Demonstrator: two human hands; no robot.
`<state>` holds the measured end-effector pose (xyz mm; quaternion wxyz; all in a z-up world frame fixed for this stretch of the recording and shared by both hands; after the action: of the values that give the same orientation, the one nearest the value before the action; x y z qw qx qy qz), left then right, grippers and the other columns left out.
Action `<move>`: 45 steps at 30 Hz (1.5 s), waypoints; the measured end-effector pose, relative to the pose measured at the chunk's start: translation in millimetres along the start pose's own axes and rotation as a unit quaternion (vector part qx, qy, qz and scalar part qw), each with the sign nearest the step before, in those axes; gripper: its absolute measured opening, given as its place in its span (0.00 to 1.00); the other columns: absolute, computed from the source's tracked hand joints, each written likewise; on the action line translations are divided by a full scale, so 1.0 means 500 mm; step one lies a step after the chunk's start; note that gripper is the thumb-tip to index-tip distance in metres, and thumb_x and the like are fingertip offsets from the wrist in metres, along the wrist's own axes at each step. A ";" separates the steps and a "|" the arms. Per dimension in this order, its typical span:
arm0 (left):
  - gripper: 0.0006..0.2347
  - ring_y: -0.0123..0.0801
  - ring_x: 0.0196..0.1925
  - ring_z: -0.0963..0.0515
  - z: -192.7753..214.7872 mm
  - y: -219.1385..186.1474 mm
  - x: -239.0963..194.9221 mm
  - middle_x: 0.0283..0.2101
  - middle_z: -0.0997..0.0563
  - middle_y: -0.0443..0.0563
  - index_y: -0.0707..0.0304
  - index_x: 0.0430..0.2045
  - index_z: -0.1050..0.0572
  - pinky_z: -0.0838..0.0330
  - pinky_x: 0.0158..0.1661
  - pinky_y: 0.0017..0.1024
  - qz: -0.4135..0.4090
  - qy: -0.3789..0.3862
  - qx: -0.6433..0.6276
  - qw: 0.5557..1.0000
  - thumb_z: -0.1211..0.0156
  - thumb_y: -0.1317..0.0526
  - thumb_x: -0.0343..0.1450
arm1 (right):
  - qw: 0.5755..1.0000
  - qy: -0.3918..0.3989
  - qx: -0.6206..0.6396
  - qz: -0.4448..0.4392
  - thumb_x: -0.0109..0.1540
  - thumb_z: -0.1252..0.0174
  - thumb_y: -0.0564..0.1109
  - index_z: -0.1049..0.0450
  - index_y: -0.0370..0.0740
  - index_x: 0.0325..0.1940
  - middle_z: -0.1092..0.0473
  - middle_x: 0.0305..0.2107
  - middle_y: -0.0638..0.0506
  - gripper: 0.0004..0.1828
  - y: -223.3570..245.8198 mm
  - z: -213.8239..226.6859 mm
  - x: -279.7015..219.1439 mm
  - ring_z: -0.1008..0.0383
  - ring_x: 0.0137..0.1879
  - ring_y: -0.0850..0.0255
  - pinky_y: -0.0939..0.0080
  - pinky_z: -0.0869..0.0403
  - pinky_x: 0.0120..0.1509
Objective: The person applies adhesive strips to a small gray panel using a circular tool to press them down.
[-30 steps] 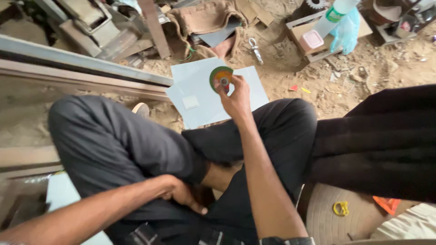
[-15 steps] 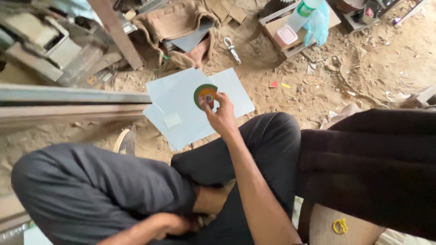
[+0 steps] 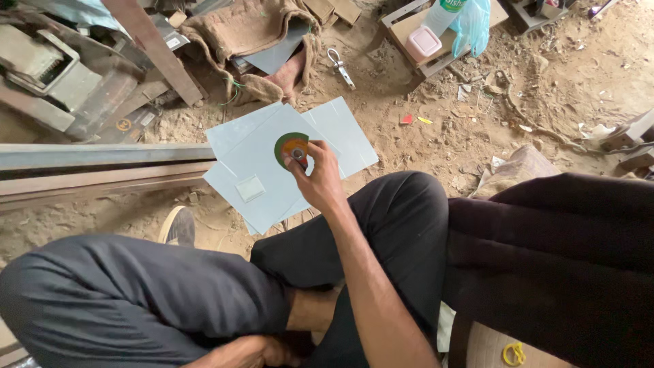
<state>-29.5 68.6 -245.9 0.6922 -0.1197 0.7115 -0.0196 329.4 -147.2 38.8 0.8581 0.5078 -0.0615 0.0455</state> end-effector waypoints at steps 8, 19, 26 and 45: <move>0.27 0.46 0.65 0.39 -0.015 0.011 -0.003 0.64 0.33 0.53 0.52 0.62 0.33 0.40 0.58 0.48 0.001 0.003 -0.012 1.000 0.37 0.47 0.68 | 1.000 -0.009 -0.002 0.030 0.61 0.34 0.44 0.19 0.41 0.50 0.27 0.47 0.40 0.13 0.022 0.003 -0.007 0.26 0.52 0.48 0.50 0.26 0.56; 0.24 0.47 0.61 0.36 -0.030 -0.082 0.089 0.60 0.31 0.55 0.54 0.58 0.31 0.38 0.54 0.48 -0.056 0.047 -0.041 0.996 0.38 0.48 0.68 | 0.999 -0.011 0.011 0.041 0.61 0.35 0.43 0.20 0.41 0.50 0.26 0.47 0.41 0.14 0.013 -0.006 -0.005 0.25 0.52 0.48 0.51 0.26 0.57; 0.22 0.48 0.58 0.34 -0.008 -0.144 0.153 0.58 0.29 0.56 0.55 0.56 0.29 0.36 0.52 0.48 -0.088 0.056 -0.062 0.993 0.39 0.49 0.69 | 0.999 -0.006 -0.029 0.033 0.61 0.33 0.45 0.20 0.38 0.49 0.27 0.45 0.40 0.14 0.009 -0.005 -0.003 0.26 0.52 0.47 0.50 0.27 0.56; 0.18 0.51 0.50 0.29 0.048 -0.176 0.206 0.51 0.24 0.60 0.58 0.50 0.25 0.32 0.46 0.49 -0.103 -0.004 -0.081 0.991 0.42 0.51 0.69 | 0.998 0.000 -0.027 0.053 0.60 0.32 0.44 0.20 0.38 0.51 0.27 0.45 0.39 0.16 0.008 -0.013 -0.014 0.26 0.51 0.44 0.47 0.28 0.56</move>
<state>5.5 -34.0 -331.0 0.6773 -0.2480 0.6918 -0.0325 322.2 -139.7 38.1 0.8679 0.4804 -0.0898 0.0892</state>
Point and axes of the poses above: each hand's wrist, its own x-axis towards the middle knuckle, its own z-axis out of the back of the hand, y = z × x, the point moved 9 cm from there along x, towards the middle knuckle
